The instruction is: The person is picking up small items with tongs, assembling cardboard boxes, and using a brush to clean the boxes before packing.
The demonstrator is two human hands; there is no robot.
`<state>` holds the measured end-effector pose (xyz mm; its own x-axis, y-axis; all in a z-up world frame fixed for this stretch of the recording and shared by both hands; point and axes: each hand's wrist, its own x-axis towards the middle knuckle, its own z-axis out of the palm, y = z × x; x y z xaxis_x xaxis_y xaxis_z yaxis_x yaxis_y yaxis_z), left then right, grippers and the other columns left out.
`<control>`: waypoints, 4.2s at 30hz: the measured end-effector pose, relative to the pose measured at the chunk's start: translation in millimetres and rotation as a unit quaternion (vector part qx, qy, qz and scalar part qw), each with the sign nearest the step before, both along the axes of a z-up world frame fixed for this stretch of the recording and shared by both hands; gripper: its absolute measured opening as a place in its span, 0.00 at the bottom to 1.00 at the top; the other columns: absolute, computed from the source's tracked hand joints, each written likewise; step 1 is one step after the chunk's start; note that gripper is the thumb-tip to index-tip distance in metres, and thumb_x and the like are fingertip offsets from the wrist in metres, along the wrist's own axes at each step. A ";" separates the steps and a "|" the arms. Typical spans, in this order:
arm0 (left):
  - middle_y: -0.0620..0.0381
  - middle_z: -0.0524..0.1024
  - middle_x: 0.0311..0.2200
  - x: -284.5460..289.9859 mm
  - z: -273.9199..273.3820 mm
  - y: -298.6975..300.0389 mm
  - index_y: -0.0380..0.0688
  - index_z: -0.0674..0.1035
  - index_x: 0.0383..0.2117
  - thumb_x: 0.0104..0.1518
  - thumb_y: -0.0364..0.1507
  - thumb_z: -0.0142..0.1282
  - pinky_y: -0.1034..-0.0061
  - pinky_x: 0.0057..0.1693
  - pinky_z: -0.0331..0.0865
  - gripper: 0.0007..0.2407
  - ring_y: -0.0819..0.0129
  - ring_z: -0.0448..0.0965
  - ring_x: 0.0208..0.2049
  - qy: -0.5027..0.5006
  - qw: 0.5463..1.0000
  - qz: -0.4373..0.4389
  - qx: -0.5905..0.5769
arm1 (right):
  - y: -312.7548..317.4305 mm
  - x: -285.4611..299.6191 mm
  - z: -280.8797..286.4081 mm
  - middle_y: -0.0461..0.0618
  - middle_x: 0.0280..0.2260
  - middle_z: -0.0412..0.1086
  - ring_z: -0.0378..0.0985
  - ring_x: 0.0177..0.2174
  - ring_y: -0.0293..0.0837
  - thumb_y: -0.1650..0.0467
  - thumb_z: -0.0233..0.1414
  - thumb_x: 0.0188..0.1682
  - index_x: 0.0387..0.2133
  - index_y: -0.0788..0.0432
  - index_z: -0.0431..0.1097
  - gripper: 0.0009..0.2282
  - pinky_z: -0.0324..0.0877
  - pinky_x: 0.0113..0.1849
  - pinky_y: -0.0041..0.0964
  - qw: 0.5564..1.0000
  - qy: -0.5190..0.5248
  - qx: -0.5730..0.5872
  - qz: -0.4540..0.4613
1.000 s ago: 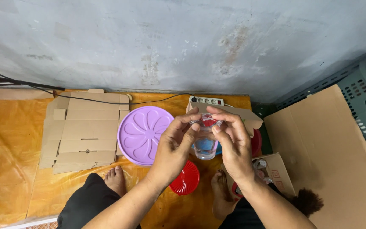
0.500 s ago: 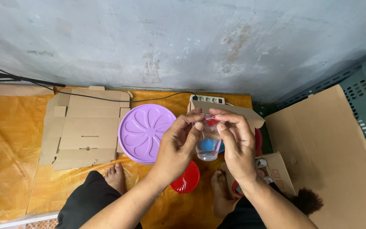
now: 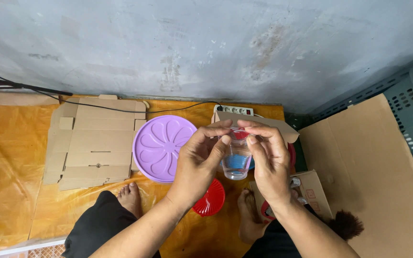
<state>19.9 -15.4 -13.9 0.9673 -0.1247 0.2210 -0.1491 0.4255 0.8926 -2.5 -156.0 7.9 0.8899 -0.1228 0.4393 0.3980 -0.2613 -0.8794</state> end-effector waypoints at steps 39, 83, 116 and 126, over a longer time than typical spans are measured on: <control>0.36 0.76 0.50 5.3 -12.7 2.5 0.34 0.76 0.43 0.62 0.23 0.54 0.57 0.50 0.78 0.07 0.52 0.81 0.46 0.053 0.996 0.025 0.065 | 4.3 -12.8 -32.5 0.69 0.51 0.61 0.71 0.53 0.67 0.69 0.63 0.44 0.63 0.69 0.48 0.37 0.73 0.47 0.59 0.994 0.106 -0.036 0.013; 0.45 0.79 0.48 123.6 -172.0 -49.0 0.58 0.76 0.60 0.65 0.37 0.52 0.59 0.54 0.77 0.16 0.49 0.82 0.49 -0.031 0.824 -0.036 0.565 | -199.4 40.3 -156.7 0.66 0.45 0.74 0.80 0.40 0.51 0.68 0.66 0.42 0.57 0.62 0.69 0.28 0.79 0.34 0.36 0.889 0.399 -0.067 -0.216; 0.44 0.82 0.41 120.2 -167.6 -51.5 0.55 0.78 0.55 0.68 0.35 0.46 0.55 0.51 0.78 0.13 0.47 0.84 0.44 -0.025 0.834 -0.034 0.550 | -195.9 67.0 -160.7 0.72 0.52 0.71 0.70 0.56 0.65 0.68 0.46 0.50 0.54 0.69 0.69 0.20 0.66 0.56 0.58 0.761 0.432 -0.484 0.001; 0.43 0.82 0.41 119.5 -162.9 -49.7 0.53 0.78 0.55 0.68 0.34 0.46 0.55 0.52 0.77 0.13 0.46 0.83 0.45 -0.027 0.839 -0.038 0.543 | -151.2 66.8 -117.1 0.71 0.48 0.72 0.73 0.53 0.65 0.56 0.45 0.53 0.48 0.70 0.73 0.27 0.69 0.52 0.57 0.775 0.450 -0.441 -0.054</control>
